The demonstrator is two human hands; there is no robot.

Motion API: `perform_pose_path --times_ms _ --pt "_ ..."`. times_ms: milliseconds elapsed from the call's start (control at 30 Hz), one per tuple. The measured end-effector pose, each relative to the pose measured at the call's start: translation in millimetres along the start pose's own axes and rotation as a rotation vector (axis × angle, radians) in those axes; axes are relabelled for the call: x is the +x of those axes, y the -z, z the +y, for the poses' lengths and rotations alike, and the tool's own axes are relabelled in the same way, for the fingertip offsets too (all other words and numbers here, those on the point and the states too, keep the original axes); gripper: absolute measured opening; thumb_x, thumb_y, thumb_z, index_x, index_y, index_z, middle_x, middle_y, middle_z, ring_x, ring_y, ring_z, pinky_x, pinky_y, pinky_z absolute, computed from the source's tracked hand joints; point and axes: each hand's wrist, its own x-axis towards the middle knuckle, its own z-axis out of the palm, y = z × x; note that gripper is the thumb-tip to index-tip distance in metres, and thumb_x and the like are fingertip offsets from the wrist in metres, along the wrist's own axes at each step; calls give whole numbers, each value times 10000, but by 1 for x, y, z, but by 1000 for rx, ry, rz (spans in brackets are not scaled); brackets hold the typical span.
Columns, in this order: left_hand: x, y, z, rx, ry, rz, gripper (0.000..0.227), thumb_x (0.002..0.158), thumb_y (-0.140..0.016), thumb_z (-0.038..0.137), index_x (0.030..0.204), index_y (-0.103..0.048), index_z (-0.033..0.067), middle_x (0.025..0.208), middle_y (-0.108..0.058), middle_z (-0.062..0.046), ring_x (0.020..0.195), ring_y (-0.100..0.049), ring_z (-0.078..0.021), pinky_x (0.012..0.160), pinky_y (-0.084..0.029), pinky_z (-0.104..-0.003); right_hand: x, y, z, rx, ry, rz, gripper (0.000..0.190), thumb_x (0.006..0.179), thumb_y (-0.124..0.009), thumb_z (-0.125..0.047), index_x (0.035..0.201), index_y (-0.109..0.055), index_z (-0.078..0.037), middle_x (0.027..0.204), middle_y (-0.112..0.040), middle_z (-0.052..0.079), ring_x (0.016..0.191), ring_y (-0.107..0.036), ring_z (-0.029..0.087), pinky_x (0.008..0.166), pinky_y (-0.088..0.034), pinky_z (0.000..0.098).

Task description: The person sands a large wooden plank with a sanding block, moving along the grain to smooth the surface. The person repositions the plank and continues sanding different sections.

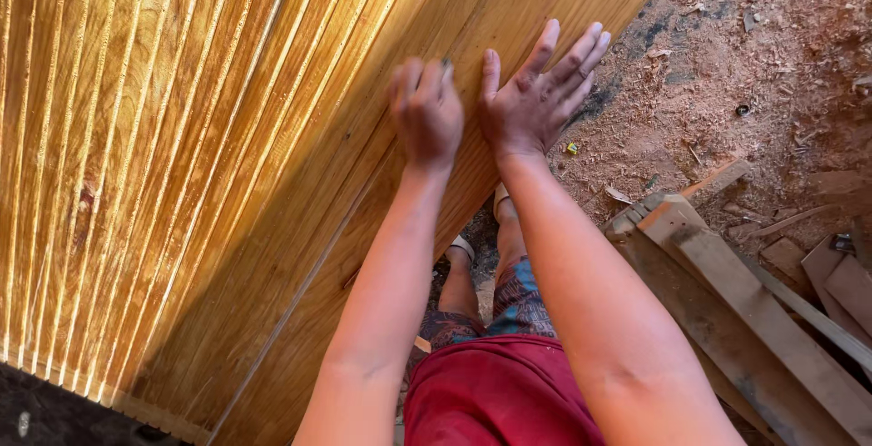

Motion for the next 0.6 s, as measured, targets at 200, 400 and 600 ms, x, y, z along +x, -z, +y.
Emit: perform_pose_path --times_ms 200,400,600 --pt "-11 24 8 58 29 55 142 894 -745 66 825 -621 74 850 -566 -117 874 -580 -340 782 -457 -478 0 8 1 53 6 -26 807 1079 -526 -645 1584 -325 -49 1646 -145 340 1559 -145 493 1212 -304 634" --pt "-8 15 6 -6 74 73 155 909 -726 27 816 -604 49 844 -563 -129 868 -573 -353 777 -462 -477 -3 5 1 65 -1 -22 809 1068 -553 -643 1582 -331 -60 1651 -138 333 1561 -152 501 1207 -309 641" --pt "5 4 13 38 67 89 154 923 -737 52 826 -619 49 867 -573 -128 872 -572 -348 797 -459 -466 1 5 -1 43 -11 -8 828 1024 -580 -659 1566 -346 -77 1637 -161 314 1543 -171 496 1178 -322 658"
